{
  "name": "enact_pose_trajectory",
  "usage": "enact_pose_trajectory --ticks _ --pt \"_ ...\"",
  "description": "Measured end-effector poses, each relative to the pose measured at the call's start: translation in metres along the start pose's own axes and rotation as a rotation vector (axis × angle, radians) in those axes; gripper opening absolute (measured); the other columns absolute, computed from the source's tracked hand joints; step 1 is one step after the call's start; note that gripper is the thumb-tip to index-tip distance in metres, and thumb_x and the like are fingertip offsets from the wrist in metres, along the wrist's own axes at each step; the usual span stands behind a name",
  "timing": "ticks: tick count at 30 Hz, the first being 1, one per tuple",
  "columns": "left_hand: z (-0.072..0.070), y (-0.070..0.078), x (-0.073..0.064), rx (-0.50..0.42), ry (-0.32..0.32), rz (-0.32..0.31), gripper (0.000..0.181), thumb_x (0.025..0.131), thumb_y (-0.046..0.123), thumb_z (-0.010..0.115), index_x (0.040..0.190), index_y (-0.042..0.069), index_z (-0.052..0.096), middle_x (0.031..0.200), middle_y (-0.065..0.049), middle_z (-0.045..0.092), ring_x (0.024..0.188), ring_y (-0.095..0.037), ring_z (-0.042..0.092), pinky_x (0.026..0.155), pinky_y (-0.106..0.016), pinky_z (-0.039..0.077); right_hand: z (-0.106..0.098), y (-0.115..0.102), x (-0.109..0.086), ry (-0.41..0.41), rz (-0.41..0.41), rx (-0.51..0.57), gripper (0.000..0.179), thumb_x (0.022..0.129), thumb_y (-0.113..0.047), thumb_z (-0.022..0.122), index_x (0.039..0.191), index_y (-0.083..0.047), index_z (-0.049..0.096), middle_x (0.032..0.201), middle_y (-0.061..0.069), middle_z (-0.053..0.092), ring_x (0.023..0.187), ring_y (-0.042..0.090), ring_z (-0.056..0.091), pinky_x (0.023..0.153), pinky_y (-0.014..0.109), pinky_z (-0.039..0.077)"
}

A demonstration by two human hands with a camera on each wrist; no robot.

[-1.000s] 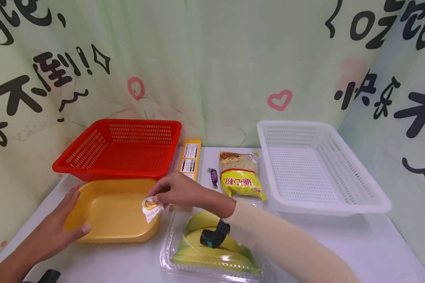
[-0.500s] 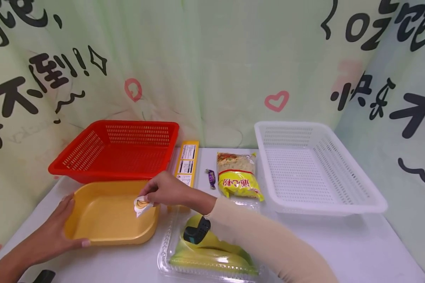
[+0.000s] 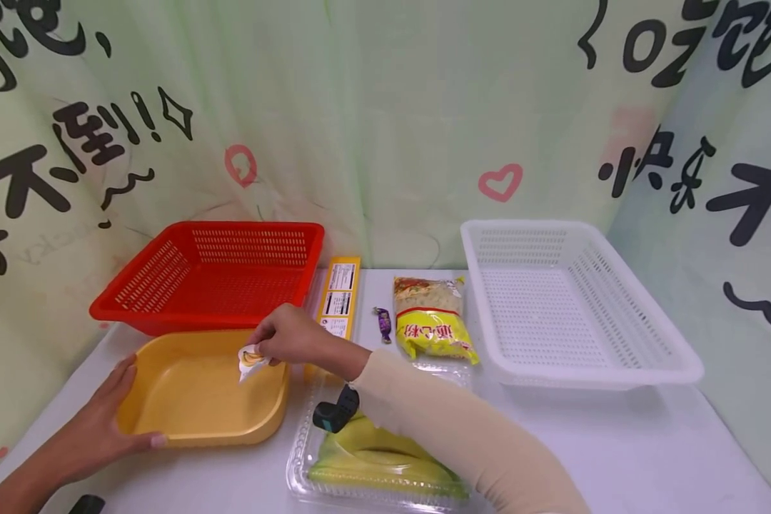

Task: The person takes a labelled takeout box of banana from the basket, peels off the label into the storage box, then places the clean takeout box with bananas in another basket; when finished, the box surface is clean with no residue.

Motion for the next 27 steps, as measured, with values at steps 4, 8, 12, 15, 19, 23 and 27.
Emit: enact_pose_trajectory --ticks 4,8,12,15,19,23,27 --pt "0.0012 -0.0003 0.0 -0.001 -0.002 -0.006 0.139 0.065 0.067 0.076 0.152 -0.002 -0.007 0.155 -0.029 0.001 0.127 -0.051 0.025 0.091 -0.063 0.043 0.0024 0.0012 0.0013 -0.01 0.023 0.005 0.013 0.091 0.0 0.065 0.099 0.001 0.075 0.082 0.002 0.07 0.063 0.015 0.062 0.066 0.03 0.058" --pt "-0.0008 0.0015 0.0005 0.003 0.009 0.002 0.139 0.065 0.067 0.076 0.152 -0.003 -0.007 0.155 -0.028 0.0 0.127 -0.051 0.025 0.091 -0.063 0.044 0.0023 0.0004 0.0014 -0.014 0.025 0.003 0.015 0.091 0.0 0.065 0.102 0.001 0.074 0.086 0.003 0.07 0.067 0.015 0.063 0.066 0.027 0.057" --pt "-0.0017 0.0027 0.0003 -0.002 0.018 0.009 0.138 0.065 0.066 0.077 0.152 -0.003 -0.006 0.155 -0.028 0.0 0.127 -0.051 0.024 0.091 -0.063 0.043 0.0044 0.0012 0.0013 -0.034 0.016 0.014 0.017 0.091 0.0 0.065 0.106 0.004 0.073 0.091 0.007 0.071 0.071 0.017 0.065 0.066 0.025 0.057" --pt "-0.0016 0.0032 0.0001 -0.005 0.023 0.013 0.138 0.065 0.066 0.077 0.152 -0.003 -0.005 0.155 -0.028 0.001 0.127 -0.05 0.025 0.092 -0.063 0.043 0.0064 0.0027 0.0008 -0.049 0.013 0.016 0.017 0.092 0.0 0.065 0.107 0.004 0.072 0.091 0.008 0.072 0.074 0.02 0.067 0.067 0.025 0.057" --pt "-0.0012 0.0025 0.0002 -0.003 0.021 0.007 0.138 0.065 0.065 0.077 0.152 -0.003 -0.005 0.155 -0.028 0.0 0.128 -0.05 0.024 0.092 -0.063 0.042 0.0066 0.0037 -0.0004 -0.053 0.012 0.017 0.016 0.092 0.0 0.065 0.105 0.002 0.073 0.089 0.006 0.071 0.08 0.026 0.069 0.068 0.024 0.057" --pt "-0.0007 0.0001 -0.0004 0.008 0.017 -0.004 0.137 0.066 0.065 0.077 0.151 -0.005 -0.005 0.156 -0.028 -0.002 0.129 -0.052 0.021 0.092 -0.064 0.041 0.0057 0.0046 -0.0027 -0.057 0.019 0.014 0.016 0.092 -0.001 0.065 0.105 0.002 0.073 0.086 0.004 0.071 0.082 0.029 0.069 0.069 0.024 0.056" --pt "0.0 -0.0011 -0.0003 0.005 0.022 -0.006 0.137 0.066 0.064 0.077 0.151 -0.006 -0.003 0.156 -0.028 -0.002 0.129 -0.052 0.02 0.093 -0.065 0.04 0.0026 0.0051 -0.0068 -0.063 0.021 -0.014 0.017 0.092 -0.004 0.065 0.106 0.001 0.073 0.084 0.002 0.071 0.081 0.027 0.068 0.07 0.027 0.057"
Point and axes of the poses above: each hand's wrist, its own x-axis towards the middle knuckle, its own z-axis out of the palm, y = z × x, the point moved 10 cm from there along x, towards the middle knuckle
